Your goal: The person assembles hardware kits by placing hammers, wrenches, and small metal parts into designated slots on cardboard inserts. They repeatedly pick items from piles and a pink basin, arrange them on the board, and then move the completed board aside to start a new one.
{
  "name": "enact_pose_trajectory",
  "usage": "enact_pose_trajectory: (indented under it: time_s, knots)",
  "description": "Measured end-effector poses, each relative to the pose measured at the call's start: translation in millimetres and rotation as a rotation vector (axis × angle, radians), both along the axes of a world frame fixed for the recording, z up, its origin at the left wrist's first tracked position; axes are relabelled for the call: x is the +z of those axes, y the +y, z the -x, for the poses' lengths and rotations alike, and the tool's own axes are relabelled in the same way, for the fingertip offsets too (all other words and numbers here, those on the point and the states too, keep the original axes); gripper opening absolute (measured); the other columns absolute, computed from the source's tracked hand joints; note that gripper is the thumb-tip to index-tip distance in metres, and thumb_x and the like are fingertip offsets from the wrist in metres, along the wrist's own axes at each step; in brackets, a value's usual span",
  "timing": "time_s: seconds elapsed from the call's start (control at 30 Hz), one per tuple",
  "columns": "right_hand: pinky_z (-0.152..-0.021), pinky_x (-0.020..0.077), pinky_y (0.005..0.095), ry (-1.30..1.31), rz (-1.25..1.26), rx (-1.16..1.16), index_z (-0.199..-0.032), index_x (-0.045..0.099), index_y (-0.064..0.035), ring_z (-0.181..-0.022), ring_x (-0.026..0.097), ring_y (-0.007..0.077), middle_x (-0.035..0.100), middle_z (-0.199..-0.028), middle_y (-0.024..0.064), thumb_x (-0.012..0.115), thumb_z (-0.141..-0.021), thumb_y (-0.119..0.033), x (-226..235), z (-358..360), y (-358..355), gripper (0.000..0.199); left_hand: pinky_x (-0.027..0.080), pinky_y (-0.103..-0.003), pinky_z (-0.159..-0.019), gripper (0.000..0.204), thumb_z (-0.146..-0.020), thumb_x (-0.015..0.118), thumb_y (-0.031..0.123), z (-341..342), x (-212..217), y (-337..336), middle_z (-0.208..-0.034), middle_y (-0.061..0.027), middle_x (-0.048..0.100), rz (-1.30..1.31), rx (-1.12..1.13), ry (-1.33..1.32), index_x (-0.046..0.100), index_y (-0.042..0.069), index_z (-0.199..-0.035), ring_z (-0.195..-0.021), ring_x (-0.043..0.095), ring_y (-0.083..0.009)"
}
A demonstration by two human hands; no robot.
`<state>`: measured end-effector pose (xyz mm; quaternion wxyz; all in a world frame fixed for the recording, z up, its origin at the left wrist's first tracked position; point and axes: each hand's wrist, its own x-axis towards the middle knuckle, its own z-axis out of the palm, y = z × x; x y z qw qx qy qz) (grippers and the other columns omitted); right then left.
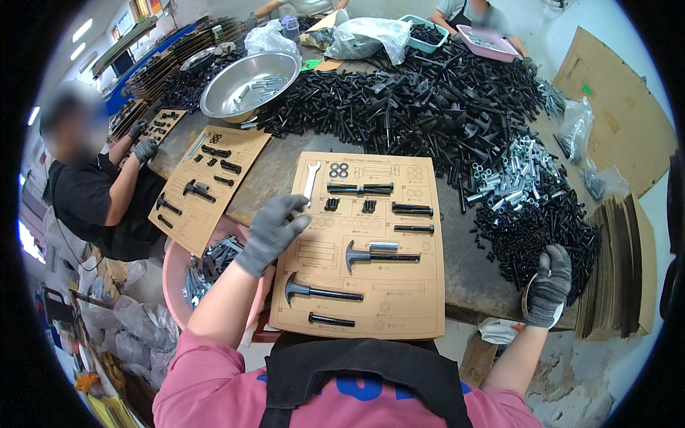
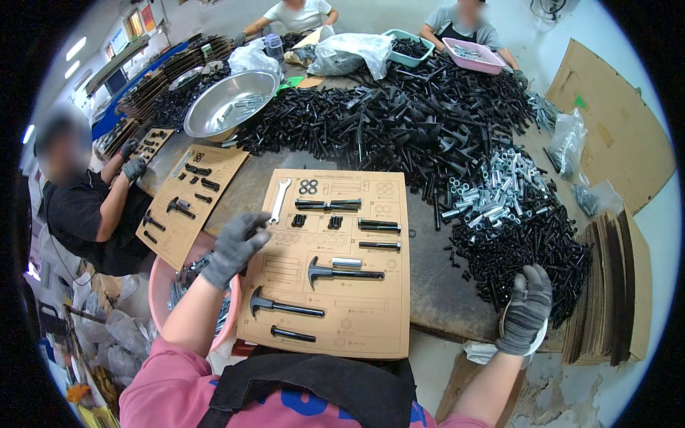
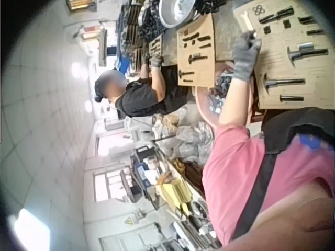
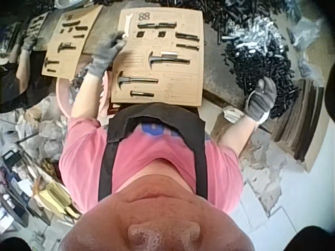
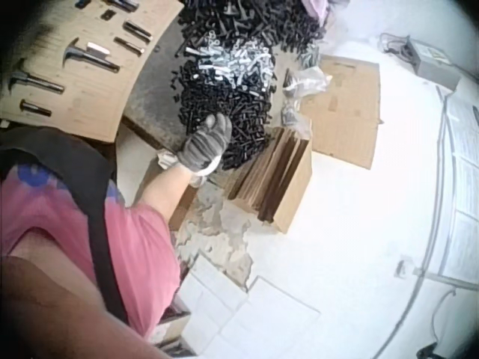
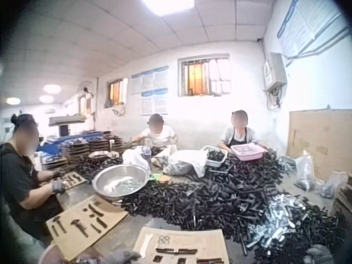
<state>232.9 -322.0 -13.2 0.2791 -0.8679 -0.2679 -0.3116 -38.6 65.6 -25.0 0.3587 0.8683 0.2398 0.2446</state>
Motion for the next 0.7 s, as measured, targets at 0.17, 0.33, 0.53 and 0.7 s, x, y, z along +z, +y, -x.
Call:
enact_pose_trajectory:
  time_s: [0.17, 0.33, 0.53, 0.7]
  knots:
    - [-0.082, 0.0405, 0.0313, 0.108, -0.128, 0.288, -0.092, 0.059, -0.0042, -0.088, 0.053, 0.0220, 0.057, -0.092, 0.0088, 0.054, -0.078, -0.004, -10.3, 14.2, 48.0, 0.015, 0.044, -0.033, -0.078, 0.036, -0.074, 0.062, 0.017, -86.0, 3.1, 5.6, -0.095, -0.0124, 0.056, -0.450, -0.191, 0.053, 0.053, 0.007, -0.107, -0.088, 0.055, -0.0261]
    - [-0.073, 0.0433, 0.0307, 0.213, -0.080, 0.431, -0.089, 0.060, -0.0047, -0.078, 0.055, 0.0228, 0.057, -0.082, 0.0090, 0.055, -0.075, -0.003, -20.1, 38.7, 64.1, 0.015, 0.041, -0.036, -0.084, 0.033, -0.074, 0.061, 0.019, -149.6, 3.7, 1.5, -0.100, -0.0097, 0.057, -0.529, -0.350, 0.503, 0.056, 0.010, -0.106, -0.096, 0.052, -0.0263]
    - [-0.070, 0.0450, 0.0310, 0.262, -0.079, 0.383, -0.088, 0.060, -0.0064, -0.076, 0.056, 0.0240, 0.058, -0.083, 0.0090, 0.057, -0.074, -0.005, -32.7, 27.3, 44.2, 0.015, 0.045, -0.036, -0.076, 0.026, -0.073, 0.060, 0.021, -172.0, 5.1, 1.9, -0.092, -0.0085, 0.061, -0.576, -0.385, 0.735, 0.061, 0.013, -0.099, -0.087, 0.057, -0.0260]
    - [-0.070, 0.0446, 0.0307, 0.319, -0.148, 0.487, -0.089, 0.060, -0.0057, -0.077, 0.056, 0.0227, 0.058, -0.083, 0.0081, 0.058, -0.073, -0.004, 0.8, 30.1, 54.1, 0.016, 0.044, -0.034, -0.079, 0.033, -0.073, 0.063, 0.022, -155.1, 13.4, 2.0, -0.096, -0.0108, 0.059, -0.521, -0.292, 0.508, 0.058, 0.008, -0.102, -0.090, 0.056, -0.0263]
